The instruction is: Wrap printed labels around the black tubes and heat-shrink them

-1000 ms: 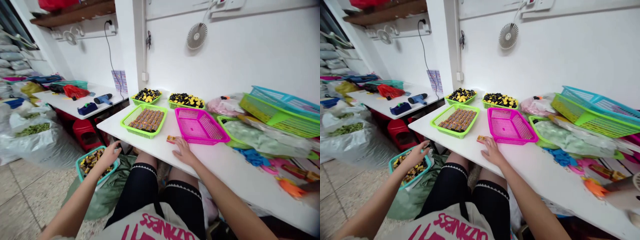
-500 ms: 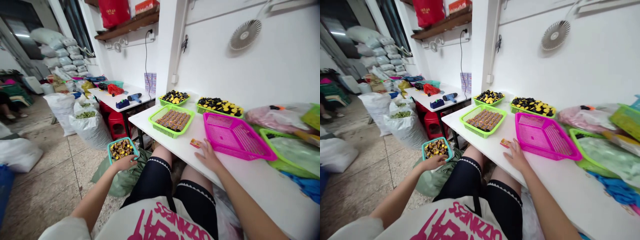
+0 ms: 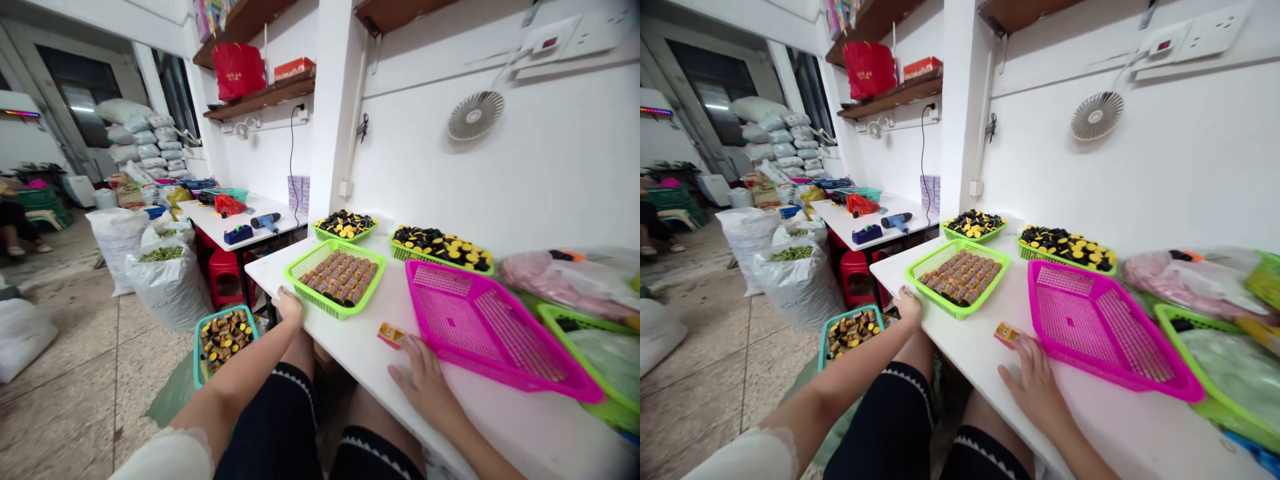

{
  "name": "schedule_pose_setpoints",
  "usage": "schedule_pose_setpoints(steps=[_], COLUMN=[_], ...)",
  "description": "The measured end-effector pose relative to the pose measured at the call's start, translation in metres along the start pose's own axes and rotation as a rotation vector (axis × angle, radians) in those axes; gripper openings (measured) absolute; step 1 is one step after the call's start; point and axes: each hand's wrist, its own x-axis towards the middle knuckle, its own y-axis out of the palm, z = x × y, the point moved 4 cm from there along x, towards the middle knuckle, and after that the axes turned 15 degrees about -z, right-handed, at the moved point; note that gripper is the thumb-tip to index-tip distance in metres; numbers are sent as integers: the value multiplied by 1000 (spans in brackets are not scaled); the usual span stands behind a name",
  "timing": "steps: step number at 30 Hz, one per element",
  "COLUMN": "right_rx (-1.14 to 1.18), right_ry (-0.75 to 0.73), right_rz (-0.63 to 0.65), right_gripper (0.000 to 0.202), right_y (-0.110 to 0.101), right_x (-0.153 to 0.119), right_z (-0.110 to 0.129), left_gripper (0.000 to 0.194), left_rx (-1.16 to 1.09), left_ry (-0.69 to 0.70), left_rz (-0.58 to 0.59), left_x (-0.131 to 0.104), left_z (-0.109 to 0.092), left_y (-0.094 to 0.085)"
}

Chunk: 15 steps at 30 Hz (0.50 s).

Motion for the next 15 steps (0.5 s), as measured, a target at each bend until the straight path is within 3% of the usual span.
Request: schedule_pose_setpoints(steps=[4,8,12,15], right_rx=[-15,-55,-61,9], right_ry=[-4,-11,-51,-142], right_rz=[21,20,-20,-84], right_gripper=[58,56,43,33], right_y=[-3,-11,-23,-14], right_x=[-1,4,2,-2], right_z=[5,11,13,9], left_gripper=[51,51,55,59], left_rx=[51,66,11,-44], left_ry=[-42,-34,2,69], left_rz=[-48,-52,-52,-24], left_x=[4,5,2,23], left_z=[10,7,9,12], left_y=[15,19,13,0])
